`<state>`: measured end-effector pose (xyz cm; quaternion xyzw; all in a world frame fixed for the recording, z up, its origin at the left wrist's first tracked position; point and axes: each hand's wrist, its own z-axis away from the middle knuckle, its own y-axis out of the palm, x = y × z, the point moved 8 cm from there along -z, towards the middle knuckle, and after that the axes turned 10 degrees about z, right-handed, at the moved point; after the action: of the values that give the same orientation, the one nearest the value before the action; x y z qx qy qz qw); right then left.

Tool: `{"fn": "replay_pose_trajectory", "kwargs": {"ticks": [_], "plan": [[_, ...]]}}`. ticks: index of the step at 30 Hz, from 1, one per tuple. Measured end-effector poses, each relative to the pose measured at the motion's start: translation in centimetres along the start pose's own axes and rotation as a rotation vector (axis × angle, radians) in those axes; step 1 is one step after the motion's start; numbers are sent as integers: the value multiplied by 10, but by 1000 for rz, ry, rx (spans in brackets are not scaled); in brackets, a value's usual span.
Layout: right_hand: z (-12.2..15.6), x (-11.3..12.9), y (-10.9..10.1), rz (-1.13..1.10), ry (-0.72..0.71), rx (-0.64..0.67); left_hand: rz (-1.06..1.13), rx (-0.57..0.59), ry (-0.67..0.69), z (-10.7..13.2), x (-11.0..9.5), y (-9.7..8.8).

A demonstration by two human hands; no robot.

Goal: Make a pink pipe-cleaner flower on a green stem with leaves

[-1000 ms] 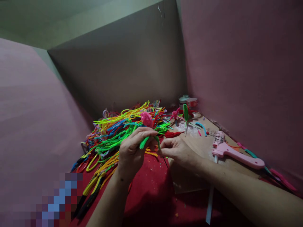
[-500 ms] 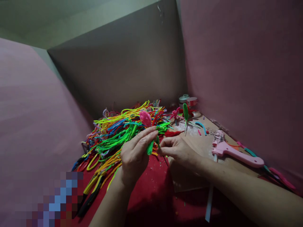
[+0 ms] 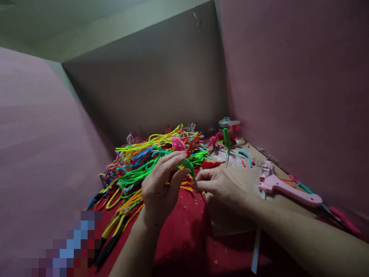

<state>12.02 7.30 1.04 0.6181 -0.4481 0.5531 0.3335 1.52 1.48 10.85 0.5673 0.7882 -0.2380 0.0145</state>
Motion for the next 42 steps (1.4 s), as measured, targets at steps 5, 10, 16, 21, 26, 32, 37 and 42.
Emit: {"fn": "replay_pose_trajectory", "kwargs": {"ticks": [5, 10, 16, 21, 26, 32, 37, 42], "plan": [[-5, -6, -4, -105, -19, -32, 197, -188, -231, 8, 19, -10], [-10, -13, -5, -147, -61, -21, 267, -208, -440, 15, 41, -2], [-13, -17, -8, -239, -68, -34, 363, -150, -759, 27, 70, 11], [-17, -20, -20, -326, -76, -126, 564, 206, -1005, 46, 78, 51], [-16, -21, -25, -265, -100, -182, 659, 181, -1021, 54, 68, 76], [-11, -11, -27, -65, -168, -222, 603, 35, -1001, 60, 68, 75], [-12, -10, -25, -34, -197, -208, 637, -27, -1000, 63, 70, 73], [-12, -6, -22, 52, -186, -151, 692, -75, -1039, 64, 73, 72]]}}
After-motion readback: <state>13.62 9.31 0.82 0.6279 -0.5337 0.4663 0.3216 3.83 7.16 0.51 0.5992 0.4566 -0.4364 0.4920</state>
